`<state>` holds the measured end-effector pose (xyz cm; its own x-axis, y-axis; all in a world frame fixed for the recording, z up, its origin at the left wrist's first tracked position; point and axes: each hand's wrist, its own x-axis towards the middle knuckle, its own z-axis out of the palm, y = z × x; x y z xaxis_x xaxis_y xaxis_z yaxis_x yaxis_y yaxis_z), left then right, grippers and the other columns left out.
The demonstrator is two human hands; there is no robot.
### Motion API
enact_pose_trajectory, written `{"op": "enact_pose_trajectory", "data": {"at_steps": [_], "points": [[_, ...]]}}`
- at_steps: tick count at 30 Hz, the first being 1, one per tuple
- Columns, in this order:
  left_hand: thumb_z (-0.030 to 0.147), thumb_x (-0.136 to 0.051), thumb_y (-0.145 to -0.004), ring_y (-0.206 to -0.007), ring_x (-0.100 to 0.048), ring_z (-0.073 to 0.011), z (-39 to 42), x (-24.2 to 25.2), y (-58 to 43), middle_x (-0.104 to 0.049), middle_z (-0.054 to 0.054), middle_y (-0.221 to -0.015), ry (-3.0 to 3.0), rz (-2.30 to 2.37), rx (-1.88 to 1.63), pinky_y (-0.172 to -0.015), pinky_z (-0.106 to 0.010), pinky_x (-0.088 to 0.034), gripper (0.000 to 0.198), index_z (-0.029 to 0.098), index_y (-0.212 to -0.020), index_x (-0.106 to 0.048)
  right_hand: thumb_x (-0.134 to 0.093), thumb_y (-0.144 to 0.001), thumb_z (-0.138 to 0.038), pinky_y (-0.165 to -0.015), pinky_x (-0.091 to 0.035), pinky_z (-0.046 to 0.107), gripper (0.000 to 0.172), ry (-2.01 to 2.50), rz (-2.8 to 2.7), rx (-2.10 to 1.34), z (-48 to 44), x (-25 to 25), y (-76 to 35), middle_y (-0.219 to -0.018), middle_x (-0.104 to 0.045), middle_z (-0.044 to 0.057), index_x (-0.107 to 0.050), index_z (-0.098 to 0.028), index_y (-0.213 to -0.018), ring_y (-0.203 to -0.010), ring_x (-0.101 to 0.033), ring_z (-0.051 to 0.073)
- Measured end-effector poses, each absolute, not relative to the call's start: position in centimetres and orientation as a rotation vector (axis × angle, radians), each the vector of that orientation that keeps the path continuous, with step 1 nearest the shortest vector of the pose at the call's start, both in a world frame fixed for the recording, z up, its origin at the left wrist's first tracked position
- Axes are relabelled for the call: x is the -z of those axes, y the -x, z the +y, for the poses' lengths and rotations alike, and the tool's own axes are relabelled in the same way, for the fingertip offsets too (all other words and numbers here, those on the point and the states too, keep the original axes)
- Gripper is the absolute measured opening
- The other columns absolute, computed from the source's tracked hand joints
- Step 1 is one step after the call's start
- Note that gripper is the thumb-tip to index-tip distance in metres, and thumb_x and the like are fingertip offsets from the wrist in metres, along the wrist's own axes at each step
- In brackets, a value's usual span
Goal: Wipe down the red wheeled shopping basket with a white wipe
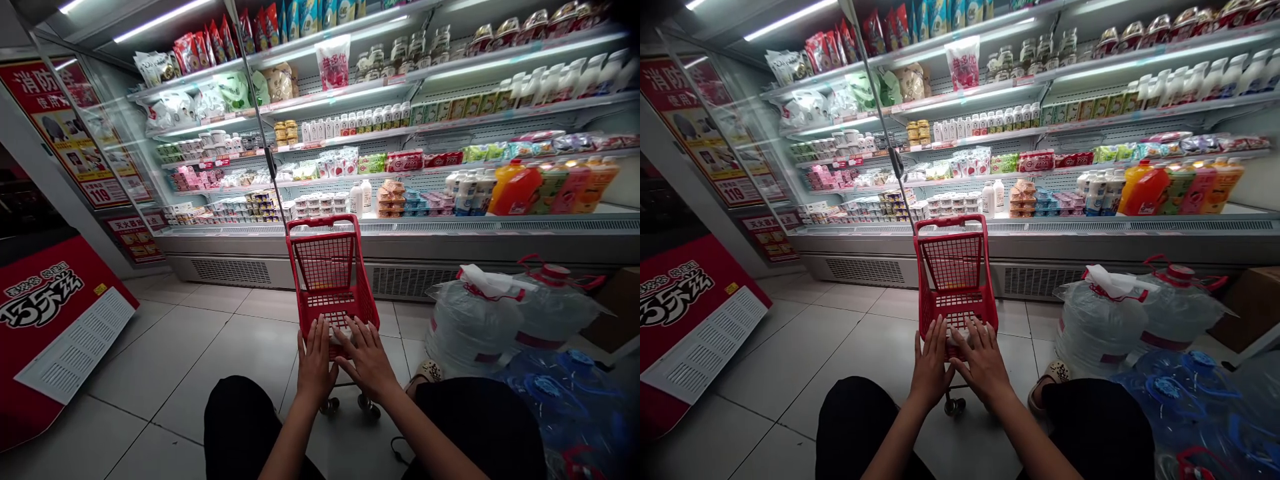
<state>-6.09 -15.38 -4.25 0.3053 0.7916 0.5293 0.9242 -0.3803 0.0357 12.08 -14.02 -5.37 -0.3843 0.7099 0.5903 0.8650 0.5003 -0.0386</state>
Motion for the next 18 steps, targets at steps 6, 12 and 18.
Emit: {"op": "enact_pose_trajectory", "data": {"at_steps": [6,12,18], "points": [[0.016,-0.052,-0.091,-0.158,-0.026,-0.0291,-15.0,4.7,5.8,-0.029,-0.015,-0.17,2.215,-1.544,0.664,-0.129,-0.058,-0.013,0.088,0.015,-0.167,-0.007,-0.042,-0.106,-0.056,-0.127,-0.019,0.054,0.068,1.275,-2.197,0.23,-14.0,5.4,-12.4,-0.164,-0.042,0.004,-0.017,-0.036,-0.166,-0.151,-0.035,0.029],[0.023,-0.056,-0.091,-0.158,-0.024,-0.032,-14.8,4.9,5.5,-0.031,-0.017,-0.169,2.162,-1.58,0.637,-0.129,-0.061,-0.011,0.085,0.013,-0.166,-0.017,-0.042,-0.105,-0.057,-0.128,-0.017,0.057,0.07,1.299,-2.122,0.178,-14.3,5.6,-11.3,-0.159,-0.047,0.007,-0.019,-0.034,-0.166,-0.149,-0.037,0.03],[0.019,-0.06,-0.087,-0.159,-0.021,-0.0336,-15.1,4.5,5.5,-0.029,-0.015,-0.17,2.159,-1.601,0.596,-0.129,-0.062,-0.011,0.085,0.016,-0.164,-0.025,-0.044,-0.105,-0.056,-0.129,-0.016,0.056,0.071,1.259,-2.175,0.178,-14.5,5.6,-11.0,-0.165,-0.04,0.006,-0.02,-0.031,-0.166,-0.153,-0.032,0.029]]}}
